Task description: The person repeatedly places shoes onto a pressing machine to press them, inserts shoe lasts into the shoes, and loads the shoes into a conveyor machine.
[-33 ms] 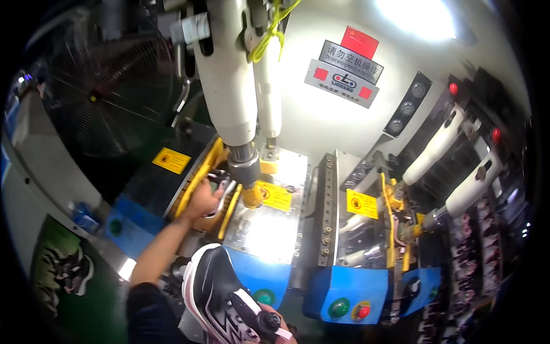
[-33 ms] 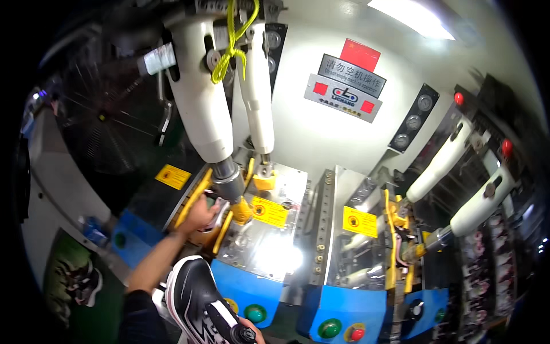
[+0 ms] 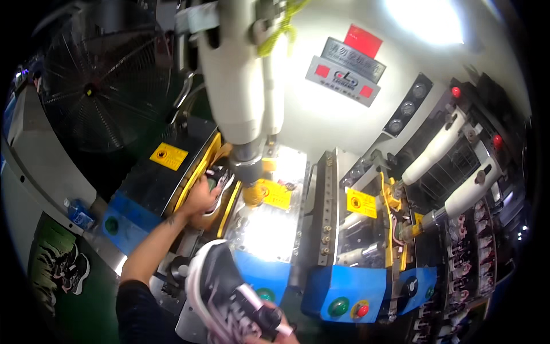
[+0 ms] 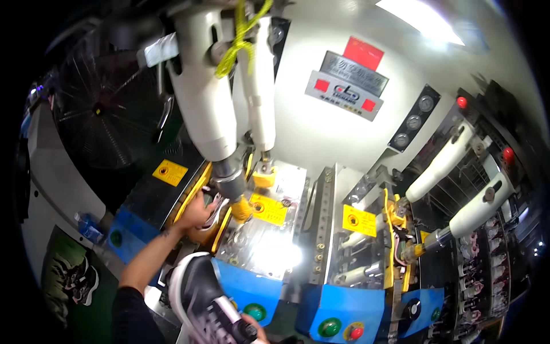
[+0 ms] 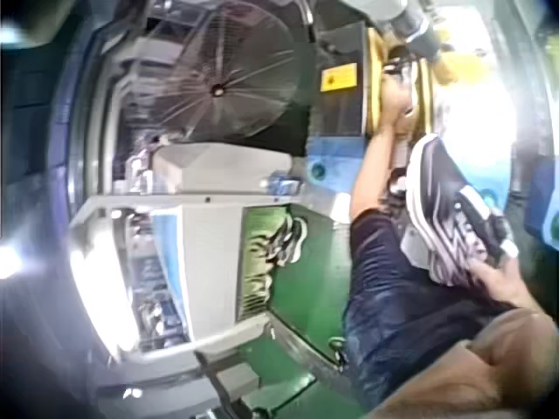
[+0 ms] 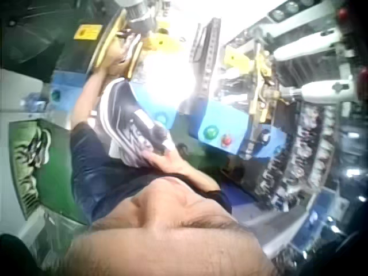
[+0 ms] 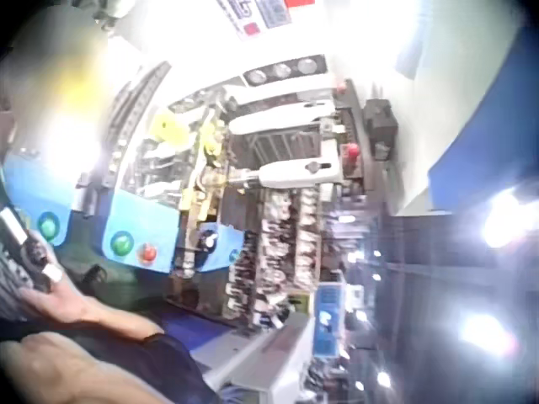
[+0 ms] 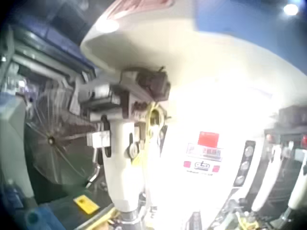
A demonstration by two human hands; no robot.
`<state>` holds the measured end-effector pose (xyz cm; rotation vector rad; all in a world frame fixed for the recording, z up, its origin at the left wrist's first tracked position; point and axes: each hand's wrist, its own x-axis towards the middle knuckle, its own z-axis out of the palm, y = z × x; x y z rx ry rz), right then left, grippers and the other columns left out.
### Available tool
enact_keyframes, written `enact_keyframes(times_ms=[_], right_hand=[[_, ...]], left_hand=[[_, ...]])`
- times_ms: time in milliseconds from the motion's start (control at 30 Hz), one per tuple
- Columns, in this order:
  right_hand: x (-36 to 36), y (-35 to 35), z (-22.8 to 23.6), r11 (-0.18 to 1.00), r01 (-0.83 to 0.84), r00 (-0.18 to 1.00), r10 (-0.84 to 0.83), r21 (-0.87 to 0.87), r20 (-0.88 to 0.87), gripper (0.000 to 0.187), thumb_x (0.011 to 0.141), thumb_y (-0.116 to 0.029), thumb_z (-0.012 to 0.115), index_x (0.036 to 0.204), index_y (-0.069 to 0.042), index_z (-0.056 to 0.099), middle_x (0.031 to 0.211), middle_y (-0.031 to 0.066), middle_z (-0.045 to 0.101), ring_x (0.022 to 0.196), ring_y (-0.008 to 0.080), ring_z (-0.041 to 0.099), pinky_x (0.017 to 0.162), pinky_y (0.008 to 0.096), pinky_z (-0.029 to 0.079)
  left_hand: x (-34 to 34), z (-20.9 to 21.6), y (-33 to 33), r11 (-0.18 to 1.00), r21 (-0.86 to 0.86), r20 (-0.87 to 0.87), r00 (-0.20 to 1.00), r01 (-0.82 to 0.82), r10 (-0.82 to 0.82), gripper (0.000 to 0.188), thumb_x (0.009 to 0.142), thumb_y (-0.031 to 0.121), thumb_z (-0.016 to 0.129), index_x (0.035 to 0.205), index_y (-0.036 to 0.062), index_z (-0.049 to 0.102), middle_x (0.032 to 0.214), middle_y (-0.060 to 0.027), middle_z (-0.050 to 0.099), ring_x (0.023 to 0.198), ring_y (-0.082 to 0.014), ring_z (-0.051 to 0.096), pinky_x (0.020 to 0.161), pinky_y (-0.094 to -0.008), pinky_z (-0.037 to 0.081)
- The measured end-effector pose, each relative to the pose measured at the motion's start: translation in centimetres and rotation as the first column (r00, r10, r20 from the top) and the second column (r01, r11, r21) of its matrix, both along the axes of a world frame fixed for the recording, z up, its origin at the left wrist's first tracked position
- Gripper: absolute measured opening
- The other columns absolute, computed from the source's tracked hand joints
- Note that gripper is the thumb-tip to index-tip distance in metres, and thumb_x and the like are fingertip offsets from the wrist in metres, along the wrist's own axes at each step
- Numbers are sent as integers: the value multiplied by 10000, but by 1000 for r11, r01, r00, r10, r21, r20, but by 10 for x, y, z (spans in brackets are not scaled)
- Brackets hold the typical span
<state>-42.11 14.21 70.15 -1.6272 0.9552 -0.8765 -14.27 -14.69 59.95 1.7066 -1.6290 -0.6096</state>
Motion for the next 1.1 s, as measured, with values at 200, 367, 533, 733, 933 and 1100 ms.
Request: enact_keyframes(times_ms=[200,367,533,733,933,1100], right_hand=[[-9,-39,6,864,246,967,-251,440,-47,410,842,-97,573,1229,-23,463,933,94,604,834,191,589,720,323,485],[66,-163,36,676,144,975,-220,722,12,368,909,-217,541,1226,-42,475,1021,84,600,838,206,622,686,363,550],[110,-332,-22,734,317,948,-270,601,-170,310,877,-159,536,1152,-64,431,1142,162,480,921,300,590,743,405,565],[174,-333,-104,861,351,735,-496,-368,-462,646,780,-187,574,1273,97,269,1240,309,359,1079,442,469,948,437,409],[145,-335,-73,902,371,727,-431,-222,-534,619,782,-207,570,1242,87,279,1285,323,313,1100,467,472,928,457,427],[124,-244,-57,920,-130,819,-110,-369,-564,608,811,-369,599,1198,63,416,1096,287,531,1008,420,544,871,421,452]], left_hand=[[25,85,14,939,278,-755,651,201,84,305,818,227,651,1041,33,575,921,-69,613,863,-130,605,711,-288,485],[92,28,198,955,23,-978,193,-296,83,518,834,125,581,1300,-9,395,1211,-139,518,1081,-234,524,936,-367,423],[64,7,319,723,202,-939,79,-660,334,485,860,160,511,1297,-18,397,1227,-156,514,1114,-253,515,947,-388,424],[45,-25,375,469,342,-815,-8,-815,579,470,882,205,488,1289,-17,408,1224,-156,522,1107,-256,527,945,-395,431],[5,-10,366,567,271,-839,98,-778,535,463,905,250,465,1282,-15,418,1220,-155,530,1100,-258,539,942,-402,439],[-13,-6,407,582,239,-883,75,-777,462,464,924,287,446,1276,-14,426,1218,-155,537,1093,-261,548,940,-408,445]])
